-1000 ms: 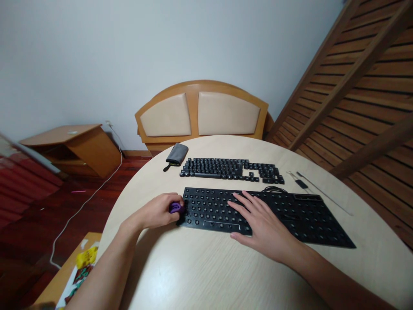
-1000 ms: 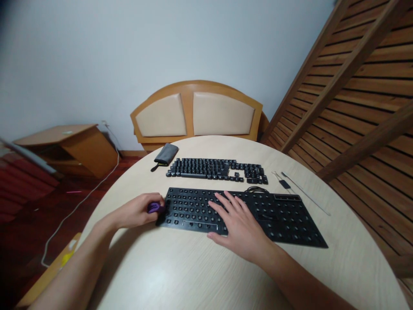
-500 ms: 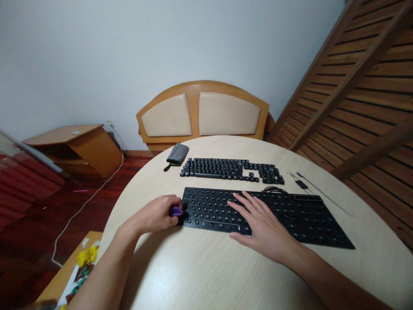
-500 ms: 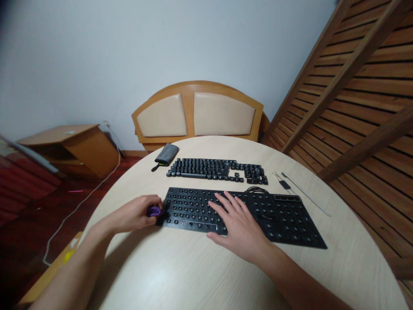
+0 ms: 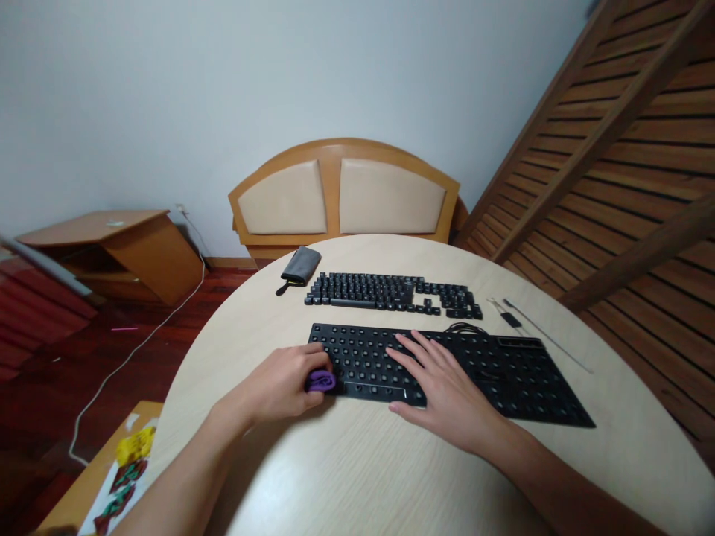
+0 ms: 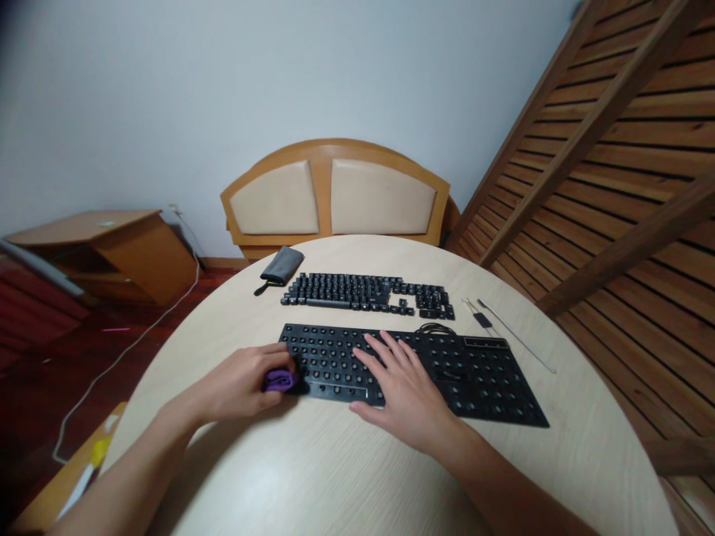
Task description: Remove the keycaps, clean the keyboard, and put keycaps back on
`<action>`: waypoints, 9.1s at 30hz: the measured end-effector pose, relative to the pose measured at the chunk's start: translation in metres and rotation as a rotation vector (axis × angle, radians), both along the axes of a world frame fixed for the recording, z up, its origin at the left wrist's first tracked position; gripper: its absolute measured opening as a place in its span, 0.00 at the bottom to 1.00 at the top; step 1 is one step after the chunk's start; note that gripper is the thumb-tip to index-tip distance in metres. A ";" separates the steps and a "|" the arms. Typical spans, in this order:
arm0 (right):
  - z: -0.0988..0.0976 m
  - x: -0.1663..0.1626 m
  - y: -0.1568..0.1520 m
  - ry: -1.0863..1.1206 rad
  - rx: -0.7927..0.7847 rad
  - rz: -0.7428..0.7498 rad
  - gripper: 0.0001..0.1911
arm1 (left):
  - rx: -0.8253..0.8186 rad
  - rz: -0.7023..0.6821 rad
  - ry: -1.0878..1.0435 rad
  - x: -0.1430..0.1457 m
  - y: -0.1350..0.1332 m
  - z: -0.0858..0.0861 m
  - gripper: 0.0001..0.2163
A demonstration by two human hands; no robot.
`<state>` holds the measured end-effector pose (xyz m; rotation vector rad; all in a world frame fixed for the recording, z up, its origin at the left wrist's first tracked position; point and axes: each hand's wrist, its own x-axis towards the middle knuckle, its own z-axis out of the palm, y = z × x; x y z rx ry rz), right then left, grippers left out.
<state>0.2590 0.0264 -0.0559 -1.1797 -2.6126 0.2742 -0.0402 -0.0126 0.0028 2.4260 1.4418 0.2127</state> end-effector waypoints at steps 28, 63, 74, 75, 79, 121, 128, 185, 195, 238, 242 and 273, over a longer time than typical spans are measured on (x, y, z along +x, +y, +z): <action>0.004 0.008 0.001 0.077 -0.073 0.069 0.41 | 0.120 -0.133 -0.134 0.001 0.006 -0.011 0.07; 0.000 0.010 0.001 -0.008 -0.014 0.051 0.38 | 0.260 0.290 0.085 -0.039 0.022 -0.013 0.08; -0.005 0.010 0.002 0.025 -0.005 0.064 0.38 | 0.261 0.313 0.066 -0.036 0.028 -0.030 0.09; -0.006 0.011 0.002 0.029 0.000 0.065 0.38 | 0.265 0.314 0.067 -0.036 0.028 -0.031 0.09; -0.006 0.011 0.002 0.035 0.005 0.070 0.38 | 0.371 0.290 -0.003 -0.031 0.031 -0.035 0.10; 0.001 0.010 0.000 0.068 -0.035 0.066 0.37 | 0.291 0.298 0.109 -0.039 0.029 -0.024 0.09; 0.002 0.009 0.001 0.042 -0.054 0.066 0.38 | 0.301 0.346 0.120 -0.034 0.027 -0.020 0.09; 0.012 0.005 -0.003 0.019 -0.084 0.056 0.38 | 0.383 0.196 0.203 0.029 0.029 -0.034 0.15; 0.011 0.008 -0.004 0.013 -0.092 0.061 0.39 | 0.350 0.313 0.324 0.009 0.024 -0.027 0.16; 0.011 0.007 -0.004 0.007 -0.102 0.067 0.38 | 0.365 0.261 0.050 -0.012 0.040 -0.040 0.11; 0.010 0.007 -0.003 0.026 -0.094 0.077 0.38 | 0.332 0.265 0.015 -0.009 0.042 -0.041 0.12; 0.031 0.005 -0.023 -0.088 0.045 0.096 0.21 | 0.269 -0.158 -0.031 0.158 0.107 -0.026 0.10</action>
